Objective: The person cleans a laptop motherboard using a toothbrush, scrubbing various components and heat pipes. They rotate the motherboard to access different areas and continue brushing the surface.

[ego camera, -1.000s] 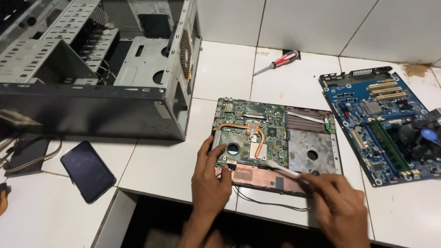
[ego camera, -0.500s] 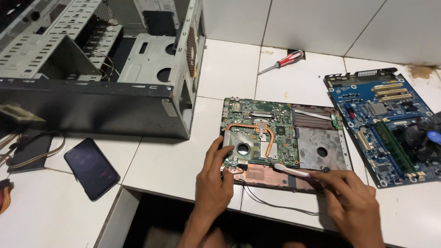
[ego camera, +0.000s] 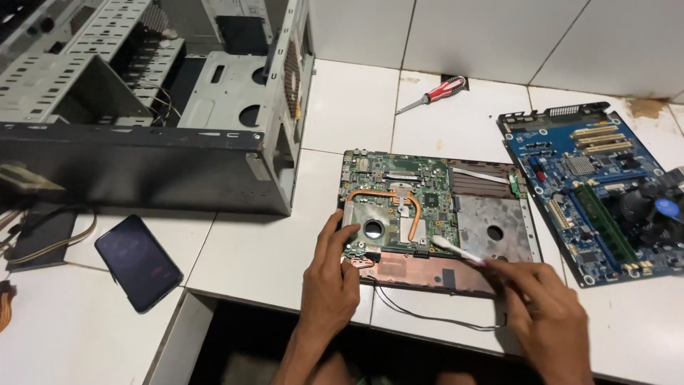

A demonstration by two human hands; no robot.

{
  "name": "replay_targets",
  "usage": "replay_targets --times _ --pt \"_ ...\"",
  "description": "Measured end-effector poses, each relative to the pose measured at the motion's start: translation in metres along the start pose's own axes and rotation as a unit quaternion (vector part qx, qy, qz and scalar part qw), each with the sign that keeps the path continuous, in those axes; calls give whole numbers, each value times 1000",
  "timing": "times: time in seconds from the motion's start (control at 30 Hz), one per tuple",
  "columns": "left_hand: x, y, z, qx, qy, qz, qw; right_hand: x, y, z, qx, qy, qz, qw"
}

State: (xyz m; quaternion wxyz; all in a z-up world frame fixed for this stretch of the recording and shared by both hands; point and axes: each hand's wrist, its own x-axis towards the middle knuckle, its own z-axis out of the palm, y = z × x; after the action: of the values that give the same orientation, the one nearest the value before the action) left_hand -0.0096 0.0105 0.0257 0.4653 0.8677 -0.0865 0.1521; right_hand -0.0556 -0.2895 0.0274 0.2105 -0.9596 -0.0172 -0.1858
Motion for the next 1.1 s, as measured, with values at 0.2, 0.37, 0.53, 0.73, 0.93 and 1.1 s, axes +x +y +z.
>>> replay_targets --times 0.2,0.37,0.53,0.73,0.93,1.1 --pt "0 0 4 8 11 -1 1000 -11 -29 -12 -117 -51 100 987" --pt "1 1 5 -4 29 4 1000 2 -16 -3 -126 40 70 989" --pt "2 4 3 -21 19 -21 999 19 -8 -5 -154 -32 96 983" --pt "2 6 3 -22 19 -32 999 26 -33 -9 -119 -82 93 985" --pt "3 6 4 -24 25 -42 999 10 -53 10 -160 -73 57 983" --pt "3 7 5 -10 23 -27 999 41 -60 23 -175 -60 63 981"
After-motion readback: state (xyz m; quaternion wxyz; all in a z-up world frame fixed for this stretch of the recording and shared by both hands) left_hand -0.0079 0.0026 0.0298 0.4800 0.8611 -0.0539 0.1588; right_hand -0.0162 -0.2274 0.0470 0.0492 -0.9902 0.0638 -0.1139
